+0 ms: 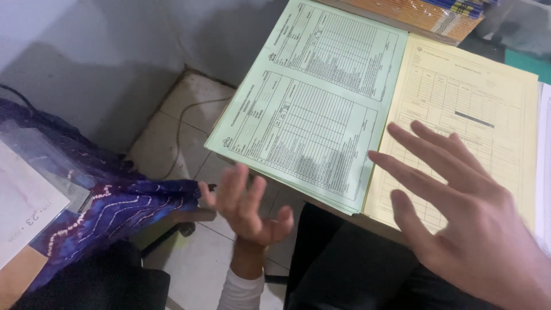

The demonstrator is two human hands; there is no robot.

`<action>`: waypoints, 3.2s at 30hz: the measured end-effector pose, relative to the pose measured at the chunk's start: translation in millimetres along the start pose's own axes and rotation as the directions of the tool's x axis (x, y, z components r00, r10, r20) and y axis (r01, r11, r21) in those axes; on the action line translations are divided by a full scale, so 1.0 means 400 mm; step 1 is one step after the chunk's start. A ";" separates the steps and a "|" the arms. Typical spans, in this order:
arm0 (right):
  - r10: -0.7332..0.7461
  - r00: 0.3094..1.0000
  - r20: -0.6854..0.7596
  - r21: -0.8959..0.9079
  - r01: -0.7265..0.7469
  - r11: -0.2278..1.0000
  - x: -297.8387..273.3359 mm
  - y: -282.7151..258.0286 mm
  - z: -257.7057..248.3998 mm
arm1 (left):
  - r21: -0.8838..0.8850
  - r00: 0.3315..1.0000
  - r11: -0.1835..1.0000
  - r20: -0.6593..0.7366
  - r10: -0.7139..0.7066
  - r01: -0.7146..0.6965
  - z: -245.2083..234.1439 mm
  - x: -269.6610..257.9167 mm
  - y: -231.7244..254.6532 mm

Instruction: Organizing and reviewing paper documents within multiple folders on a desk

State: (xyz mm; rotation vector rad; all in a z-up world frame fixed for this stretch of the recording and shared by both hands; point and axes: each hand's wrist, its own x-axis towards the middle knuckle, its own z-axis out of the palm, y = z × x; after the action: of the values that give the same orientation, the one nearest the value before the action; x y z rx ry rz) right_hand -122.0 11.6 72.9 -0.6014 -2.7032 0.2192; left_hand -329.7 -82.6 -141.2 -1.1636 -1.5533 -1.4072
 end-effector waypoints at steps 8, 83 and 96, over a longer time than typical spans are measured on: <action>-0.203 0.962 0.184 0.117 0.183 0.976 0.134 0.019 0.097 | 0.050 0.991 0.996 0.110 0.072 -0.078 -0.006 0.067 0.082; 0.698 0.433 -0.571 -0.031 -0.861 0.508 -0.904 0.352 -0.224 | -0.551 0.521 0.809 0.638 0.566 -0.205 0.185 0.137 0.768; 0.690 0.500 -0.524 -0.098 -0.840 0.534 -0.909 0.342 -0.237 | -0.551 0.486 0.826 0.693 0.533 -0.120 0.177 0.146 0.771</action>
State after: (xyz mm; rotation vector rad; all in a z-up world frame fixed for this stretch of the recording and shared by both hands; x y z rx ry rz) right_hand 272.7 -17.1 15.9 -1.7612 -1.8428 -0.1711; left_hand -53.7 -6.0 5.8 -2.5644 -1.4312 -0.9456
